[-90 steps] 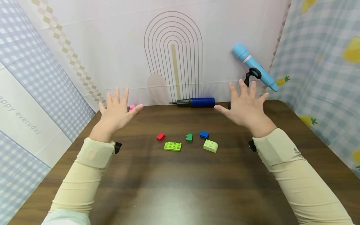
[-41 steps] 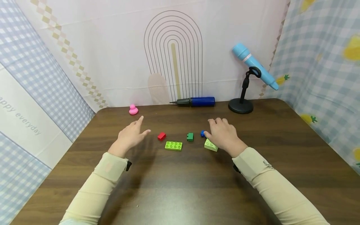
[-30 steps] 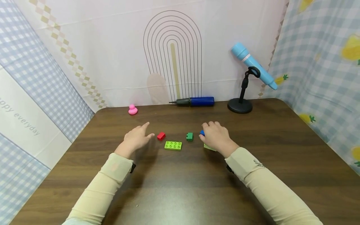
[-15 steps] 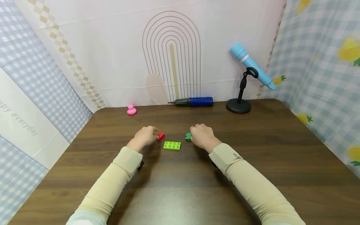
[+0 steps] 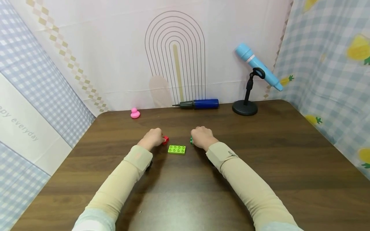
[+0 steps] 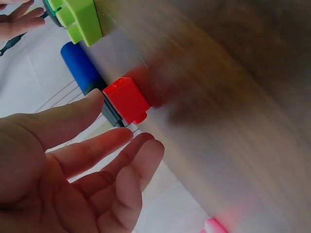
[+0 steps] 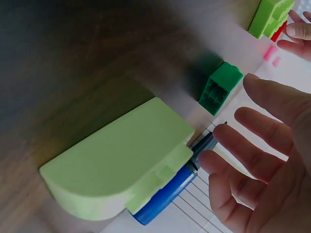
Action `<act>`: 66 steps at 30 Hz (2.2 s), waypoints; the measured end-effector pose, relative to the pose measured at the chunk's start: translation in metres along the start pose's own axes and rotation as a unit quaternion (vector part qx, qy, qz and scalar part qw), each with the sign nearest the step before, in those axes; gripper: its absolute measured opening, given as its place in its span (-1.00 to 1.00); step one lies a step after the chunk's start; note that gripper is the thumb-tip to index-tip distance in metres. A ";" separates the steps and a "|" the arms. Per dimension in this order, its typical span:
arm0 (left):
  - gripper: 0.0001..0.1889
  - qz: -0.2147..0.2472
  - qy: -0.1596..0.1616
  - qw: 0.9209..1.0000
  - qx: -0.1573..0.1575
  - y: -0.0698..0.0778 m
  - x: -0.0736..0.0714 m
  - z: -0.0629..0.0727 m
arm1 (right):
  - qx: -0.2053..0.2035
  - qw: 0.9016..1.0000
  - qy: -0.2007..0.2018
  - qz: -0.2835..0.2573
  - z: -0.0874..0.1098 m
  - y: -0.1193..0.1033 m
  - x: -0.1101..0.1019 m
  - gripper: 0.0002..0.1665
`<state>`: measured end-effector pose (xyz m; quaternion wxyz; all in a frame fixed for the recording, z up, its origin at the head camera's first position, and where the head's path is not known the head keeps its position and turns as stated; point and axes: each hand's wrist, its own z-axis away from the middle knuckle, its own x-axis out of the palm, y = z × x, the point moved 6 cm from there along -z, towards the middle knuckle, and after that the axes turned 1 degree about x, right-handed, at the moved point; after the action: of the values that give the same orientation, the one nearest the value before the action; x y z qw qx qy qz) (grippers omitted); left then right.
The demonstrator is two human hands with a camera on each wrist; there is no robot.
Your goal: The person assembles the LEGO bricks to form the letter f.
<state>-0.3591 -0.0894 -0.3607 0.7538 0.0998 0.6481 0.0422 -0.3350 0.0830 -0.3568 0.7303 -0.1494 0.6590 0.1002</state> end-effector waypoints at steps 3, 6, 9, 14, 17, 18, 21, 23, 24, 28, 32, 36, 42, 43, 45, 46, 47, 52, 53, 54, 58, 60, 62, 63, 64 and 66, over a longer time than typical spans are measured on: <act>-0.87 0.006 0.000 1.000 0.002 0.001 0.002 -0.003 | 0.002 1.000 -0.013 0.012 -0.004 -0.001 0.004 -0.85; -0.88 0.009 0.004 1.000 0.007 0.003 0.003 -0.004 | 0.006 0.999 -0.024 0.023 -0.007 -0.002 0.006 -0.83; -0.85 0.012 0.009 1.000 0.015 0.006 0.002 -0.006 | 0.011 0.999 -0.033 0.027 -0.008 -0.001 0.008 -0.82; -0.82 0.018 0.013 0.999 0.031 0.012 0.003 -0.006 | 0.011 0.999 -0.030 0.026 -0.009 0.000 0.009 -0.80; -0.81 0.017 0.011 0.999 0.041 0.016 0.005 -0.006 | 0.010 1.000 -0.016 0.023 -0.008 0.000 0.006 -0.80; -0.82 0.017 0.010 0.999 0.042 0.017 0.006 -0.006 | 0.011 1.000 -0.009 0.020 -0.007 0.001 0.004 -0.82; -0.76 0.024 0.006 0.998 0.056 0.020 0.007 -0.005 | 0.010 1.000 0.007 0.004 -0.005 0.001 -0.001 -0.68; -0.64 0.037 -0.002 0.997 0.064 0.023 0.008 -0.005 | 0.010 1.000 0.016 -0.006 -0.003 0.002 -0.004 -0.62; -0.59 0.044 -0.006 0.997 0.070 0.024 0.009 -0.004 | 0.008 1.000 0.018 -0.011 -0.003 0.002 -0.005 -0.63; -0.48 0.064 -0.042 0.994 0.073 0.026 0.010 -0.001 | 0.009 0.999 0.016 -0.032 0.001 0.006 -0.007 -0.76; -0.46 0.055 -0.063 0.994 0.075 0.029 0.008 0.003 | 0.018 0.997 0.003 -0.074 0.004 0.013 -0.009 -0.70; -0.54 0.029 -0.055 0.993 0.097 0.034 0.006 0.005 | 0.032 0.993 -0.002 -0.116 0.007 0.018 -0.011 -0.62; -0.77 0.000 -0.044 0.990 0.133 0.044 0.006 0.007 | 0.042 0.987 0.005 -0.157 0.011 0.019 -0.012 -0.51; -0.79 -0.001 -0.045 0.990 0.135 0.045 0.006 0.008 | 0.042 0.986 0.006 -0.161 0.011 0.019 -0.013 -0.53; -0.83 -0.003 -0.047 0.989 0.140 0.047 0.007 0.008 | 0.039 0.985 0.009 -0.167 0.011 0.019 -0.013 -0.58; -0.82 -0.002 -0.047 0.989 0.141 0.048 0.008 0.008 | 0.038 0.985 0.010 -0.168 0.011 0.019 -0.013 -0.61; -0.80 -0.003 -0.047 0.989 0.143 0.049 0.008 0.008 | 0.037 0.984 0.009 -0.171 0.012 0.018 -0.013 -0.64; -0.72 -0.003 -0.048 0.987 0.156 0.052 0.011 0.009 | 0.033 0.982 -0.004 -0.186 0.011 0.017 -0.011 -0.62; -0.72 -0.003 -0.049 0.986 0.159 0.053 0.011 0.009 | 0.032 0.981 -0.007 -0.190 0.011 0.016 -0.011 -0.60; -0.73 -0.001 -0.050 0.986 0.161 0.054 0.012 0.010 | 0.029 0.981 -0.010 -0.192 0.011 0.015 -0.010 -0.59; -0.81 0.002 -0.057 0.984 0.169 0.057 0.013 0.012 | 0.015 0.979 -0.014 -0.201 0.009 0.012 -0.009 -0.55; -0.86 0.006 -0.061 0.984 0.168 0.058 0.013 0.013 | 0.009 0.980 -0.012 -0.201 0.009 0.009 -0.008 -0.55; -0.89 0.007 -0.062 0.984 0.168 0.059 0.014 0.013 | 0.007 0.980 -0.008 -0.201 0.009 0.007 -0.008 -0.55; -0.89 0.008 -0.062 0.984 0.167 0.060 0.014 0.013 | 0.006 0.980 -0.005 -0.201 0.009 0.005 -0.008 -0.56; -0.89 0.010 -0.062 0.984 0.166 0.060 0.014 0.013 | 0.003 0.979 -0.003 -0.204 0.009 0.004 -0.008 -0.56; -0.87 0.010 -0.059 0.984 0.166 0.061 0.014 0.014 | 0.000 0.977 0.001 -0.212 0.009 0.001 -0.007 -0.57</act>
<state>-0.3394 -0.0279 -0.3600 0.7636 0.2322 0.5991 -0.0642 -0.3276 0.0872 -0.3490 0.7346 -0.2854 0.6129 -0.0567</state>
